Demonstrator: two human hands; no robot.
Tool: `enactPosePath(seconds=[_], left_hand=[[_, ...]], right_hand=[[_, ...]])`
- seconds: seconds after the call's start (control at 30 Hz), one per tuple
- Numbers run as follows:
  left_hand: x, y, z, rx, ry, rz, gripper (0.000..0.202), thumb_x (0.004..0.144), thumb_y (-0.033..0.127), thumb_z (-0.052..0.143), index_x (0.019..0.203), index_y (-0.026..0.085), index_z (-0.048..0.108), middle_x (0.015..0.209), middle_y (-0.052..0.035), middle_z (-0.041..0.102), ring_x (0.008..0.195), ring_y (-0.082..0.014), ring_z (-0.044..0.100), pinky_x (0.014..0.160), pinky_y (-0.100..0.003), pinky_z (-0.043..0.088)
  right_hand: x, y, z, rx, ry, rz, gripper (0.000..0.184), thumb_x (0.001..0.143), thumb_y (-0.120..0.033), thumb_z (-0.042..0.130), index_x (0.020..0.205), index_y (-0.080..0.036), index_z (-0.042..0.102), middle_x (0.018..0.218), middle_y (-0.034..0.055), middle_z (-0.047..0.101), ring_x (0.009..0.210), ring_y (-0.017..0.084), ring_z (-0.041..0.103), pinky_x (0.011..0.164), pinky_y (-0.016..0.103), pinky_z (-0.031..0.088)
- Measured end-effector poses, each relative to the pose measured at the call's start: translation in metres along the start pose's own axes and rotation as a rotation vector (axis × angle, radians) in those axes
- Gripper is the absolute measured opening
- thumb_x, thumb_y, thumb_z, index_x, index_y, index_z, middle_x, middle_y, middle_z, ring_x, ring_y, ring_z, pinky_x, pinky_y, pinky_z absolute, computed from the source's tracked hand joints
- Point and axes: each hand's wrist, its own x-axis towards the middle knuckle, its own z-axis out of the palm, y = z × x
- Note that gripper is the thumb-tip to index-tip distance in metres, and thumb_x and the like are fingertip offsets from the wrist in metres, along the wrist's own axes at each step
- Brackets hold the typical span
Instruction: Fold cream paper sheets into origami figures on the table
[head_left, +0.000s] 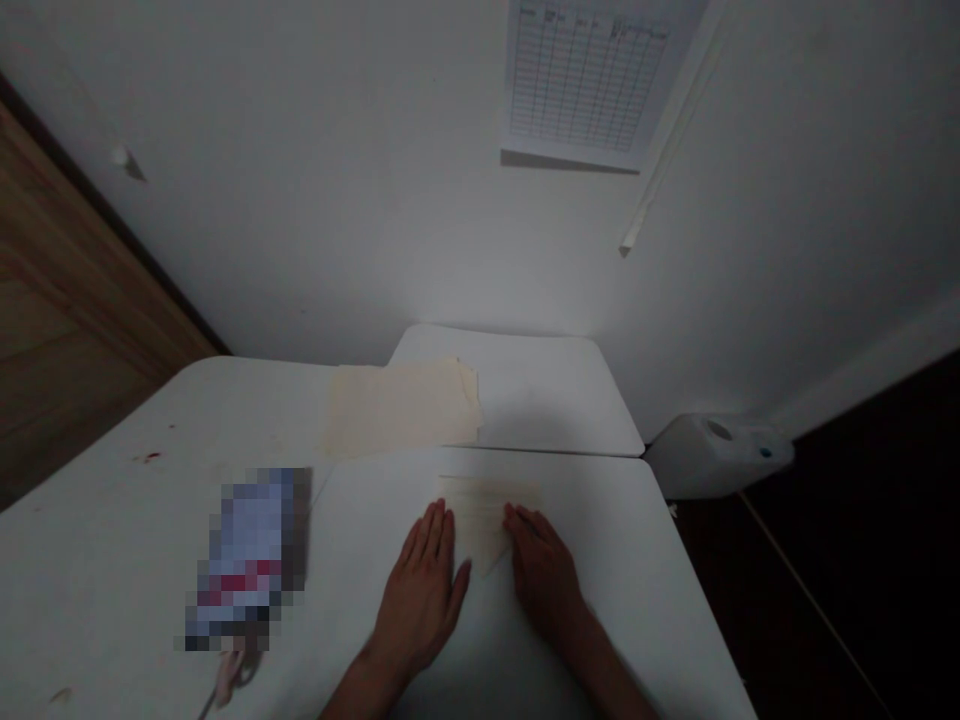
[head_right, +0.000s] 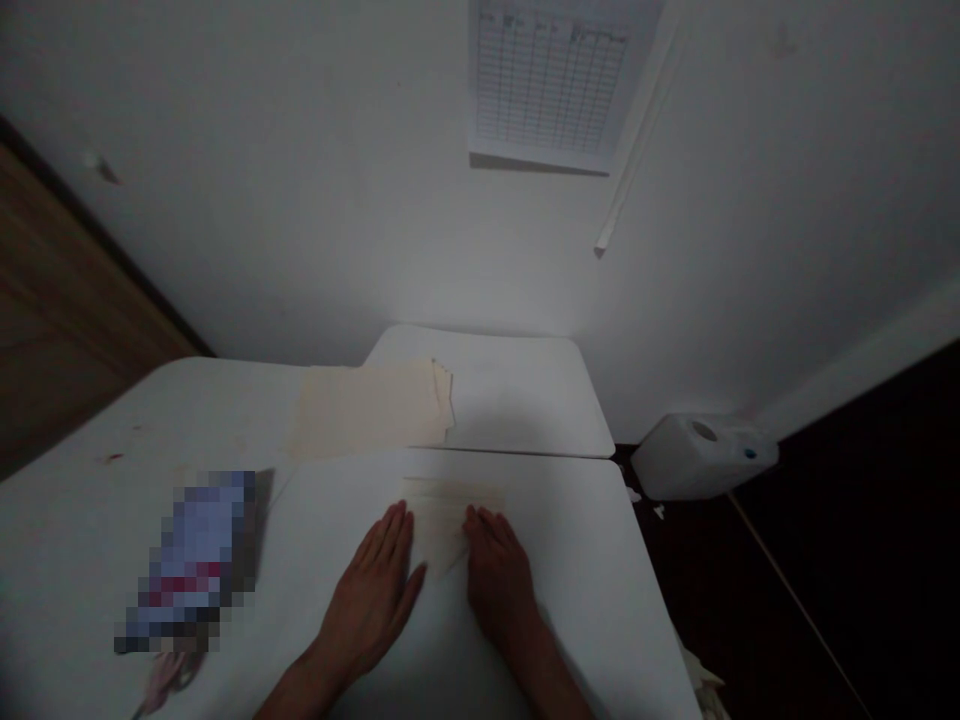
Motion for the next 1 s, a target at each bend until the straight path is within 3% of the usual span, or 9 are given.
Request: enactPosePath(seconds=[0.2,0.4,0.57,0.67,0.77,0.87,1.0], left_hand=[[0.000,-0.003,-0.006,0.010,-0.006,0.011,0.064,0.094,0.042,0.042,0.147,0.009,0.029,0.150,-0.0190,0.034,0.140,-0.0303,0.030,0.110,-0.048,0.035],[0.007,-0.014,-0.006,-0.063,0.015,-0.004,0.048,0.096,0.039,0.041,0.132,0.010,0.051,0.139,-0.0173,0.051,0.131,-0.0301,0.045,0.104,-0.048,0.043],[0.028,-0.038,-0.013,-0.221,0.019,0.012,0.029,0.097,0.030,0.041,0.108,0.019,0.066,0.119,-0.0089,0.066,0.109,-0.0243,0.060,0.098,-0.044,0.048],[0.044,-0.051,-0.019,-0.290,0.086,-0.006,0.027,0.095,0.032,0.047,0.113,0.020,0.063,0.114,-0.0090,0.067,0.109,-0.0251,0.059,0.097,-0.047,0.047],[0.061,-0.059,-0.023,-0.360,0.061,0.008,0.035,0.093,0.035,0.051,0.124,0.021,0.056,0.128,-0.0098,0.059,0.117,-0.0252,0.054,0.100,-0.046,0.045],[0.073,-0.064,-0.022,-0.405,-0.040,0.028,0.048,0.087,0.034,0.058,0.131,0.019,0.049,0.130,-0.0110,0.058,0.119,-0.0251,0.054,0.101,-0.044,0.045],[0.077,-0.071,-0.015,-0.392,-0.147,0.029,0.056,0.077,0.029,0.066,0.130,0.022,0.051,0.129,-0.0105,0.059,0.120,-0.0276,0.053,0.101,-0.046,0.043]], right_hand=[[-0.013,0.015,-0.010,-0.001,0.043,0.087,0.050,0.088,-0.006,0.037,0.136,-0.017,0.049,0.132,0.0094,0.058,0.125,0.023,0.050,0.106,0.046,0.043],[-0.018,0.022,-0.013,-0.024,0.093,0.136,0.041,0.092,-0.014,0.040,0.131,-0.017,0.053,0.129,0.0104,0.059,0.124,0.025,0.050,0.103,0.046,0.045],[-0.002,0.029,-0.021,0.006,0.122,0.141,0.030,0.093,-0.016,0.043,0.119,-0.016,0.060,0.107,0.0104,0.068,0.106,0.023,0.059,0.092,0.040,0.051],[0.019,0.033,-0.031,0.039,0.139,0.108,0.024,0.093,-0.018,0.046,0.111,-0.017,0.062,0.111,0.0101,0.067,0.104,0.023,0.059,0.093,0.041,0.049],[0.039,0.037,-0.038,0.087,0.077,0.073,0.028,0.090,-0.024,0.056,0.117,-0.018,0.060,0.122,0.0102,0.062,0.114,0.023,0.054,0.098,0.041,0.046],[0.055,0.041,-0.039,0.097,-0.061,0.037,0.047,0.083,-0.029,0.066,0.127,-0.020,0.055,0.126,0.0097,0.060,0.118,0.025,0.052,0.100,0.043,0.044],[0.064,0.043,-0.036,0.097,-0.182,0.015,0.055,0.076,-0.028,0.073,0.128,-0.023,0.055,0.122,0.0076,0.063,0.114,0.026,0.055,0.100,0.041,0.042]])
